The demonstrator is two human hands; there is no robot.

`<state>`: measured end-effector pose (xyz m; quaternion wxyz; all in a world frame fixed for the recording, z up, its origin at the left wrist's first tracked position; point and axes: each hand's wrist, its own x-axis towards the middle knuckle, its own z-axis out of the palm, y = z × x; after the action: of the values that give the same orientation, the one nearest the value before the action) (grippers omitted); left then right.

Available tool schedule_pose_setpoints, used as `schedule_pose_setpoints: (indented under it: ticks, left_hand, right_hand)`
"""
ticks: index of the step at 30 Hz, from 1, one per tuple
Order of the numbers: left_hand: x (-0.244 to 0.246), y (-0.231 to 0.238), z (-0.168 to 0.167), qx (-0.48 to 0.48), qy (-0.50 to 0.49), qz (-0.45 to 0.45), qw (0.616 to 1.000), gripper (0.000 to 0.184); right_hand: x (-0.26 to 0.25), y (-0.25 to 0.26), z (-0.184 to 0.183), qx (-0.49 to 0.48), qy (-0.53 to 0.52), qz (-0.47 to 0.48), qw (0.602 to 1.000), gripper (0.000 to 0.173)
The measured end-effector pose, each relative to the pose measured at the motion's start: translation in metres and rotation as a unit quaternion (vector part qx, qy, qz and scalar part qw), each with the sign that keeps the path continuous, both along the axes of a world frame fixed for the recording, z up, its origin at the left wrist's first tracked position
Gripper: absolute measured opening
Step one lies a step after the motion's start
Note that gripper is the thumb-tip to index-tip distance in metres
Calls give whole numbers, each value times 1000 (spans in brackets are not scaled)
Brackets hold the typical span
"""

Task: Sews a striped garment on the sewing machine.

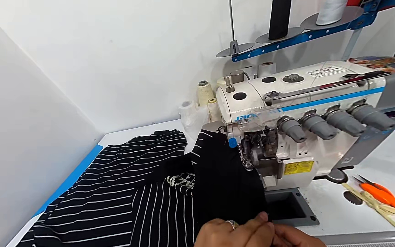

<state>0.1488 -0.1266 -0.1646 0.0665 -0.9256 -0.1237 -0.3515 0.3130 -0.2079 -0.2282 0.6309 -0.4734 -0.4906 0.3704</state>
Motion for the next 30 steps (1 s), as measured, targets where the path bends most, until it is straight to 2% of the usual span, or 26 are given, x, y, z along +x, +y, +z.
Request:
schedule_pose_setpoints:
  ticks: [6, 14, 17, 20, 25, 27, 28, 30]
  left_hand:
    - [21, 16, 7, 36, -27, 52, 998, 16]
    - [52, 23, 6, 72, -48, 174, 981, 11]
    - [40, 26, -3, 36, -53, 123, 990, 23]
    - [15, 18, -6, -39, -90, 67, 993, 28]
    - [-16, -9, -4, -49, -137, 49, 988, 10]
    - [-14, -15, -2, -43, -135, 46, 989, 9]
    - [-10, -15, -1, -44, -131, 52, 989, 11]
    - [0, -9, 2, -69, -111, 81, 988, 15]
  right_hand:
    - [1, 13, 5, 9, 16, -11, 1000, 12]
    - [-2, 34, 12, 18, 47, -40, 998, 14]
    - [3, 38, 10, -5, 27, -13, 1000, 13]
    - [9, 41, 9, -49, 3, 69, 996, 6]
    - [-14, 47, 24, -87, 9, 122, 989, 10]
    - [-33, 47, 38, -130, -5, 154, 980, 19]
    - [-48, 52, 25, -110, 50, 159, 980, 19]
    - [-84, 70, -25, 3, 213, 186, 959, 18]
